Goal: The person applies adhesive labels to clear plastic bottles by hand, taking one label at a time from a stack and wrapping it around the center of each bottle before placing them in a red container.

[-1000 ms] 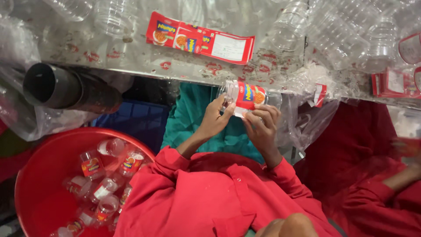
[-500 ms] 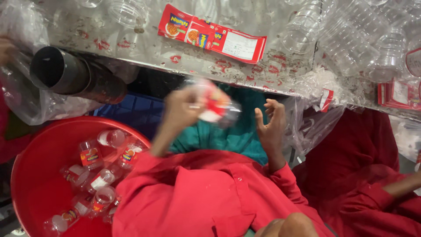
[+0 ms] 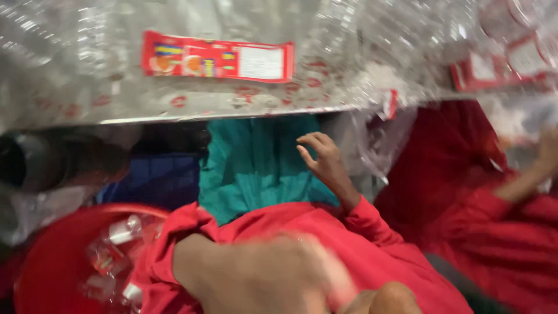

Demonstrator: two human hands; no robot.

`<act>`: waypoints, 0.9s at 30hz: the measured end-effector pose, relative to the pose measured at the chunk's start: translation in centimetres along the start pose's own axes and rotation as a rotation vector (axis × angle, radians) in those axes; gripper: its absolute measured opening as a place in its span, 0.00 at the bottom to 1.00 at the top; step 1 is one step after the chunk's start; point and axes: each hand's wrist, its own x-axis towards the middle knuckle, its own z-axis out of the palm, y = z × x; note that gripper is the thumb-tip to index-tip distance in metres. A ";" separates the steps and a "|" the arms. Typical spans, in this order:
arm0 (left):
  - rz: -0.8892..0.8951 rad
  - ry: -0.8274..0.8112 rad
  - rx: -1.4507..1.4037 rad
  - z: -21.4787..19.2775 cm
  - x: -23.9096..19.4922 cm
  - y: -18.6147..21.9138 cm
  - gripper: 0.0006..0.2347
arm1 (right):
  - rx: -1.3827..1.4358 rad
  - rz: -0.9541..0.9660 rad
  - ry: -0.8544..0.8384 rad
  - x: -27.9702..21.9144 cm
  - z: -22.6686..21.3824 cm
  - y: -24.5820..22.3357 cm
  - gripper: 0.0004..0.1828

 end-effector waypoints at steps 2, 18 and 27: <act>0.099 -0.159 -0.246 0.2 1.0 -0.7 0.21 | -0.043 -0.001 -0.014 -0.7 0.3 0.6 0.09; 0.097 -0.255 -0.520 -1.1 1.3 -3.3 0.15 | -0.048 0.003 -0.059 -1.2 1.0 0.8 0.09; 0.199 -0.486 -0.285 -3.8 2.4 -2.8 0.12 | -0.042 0.055 -0.107 -1.4 0.5 1.0 0.08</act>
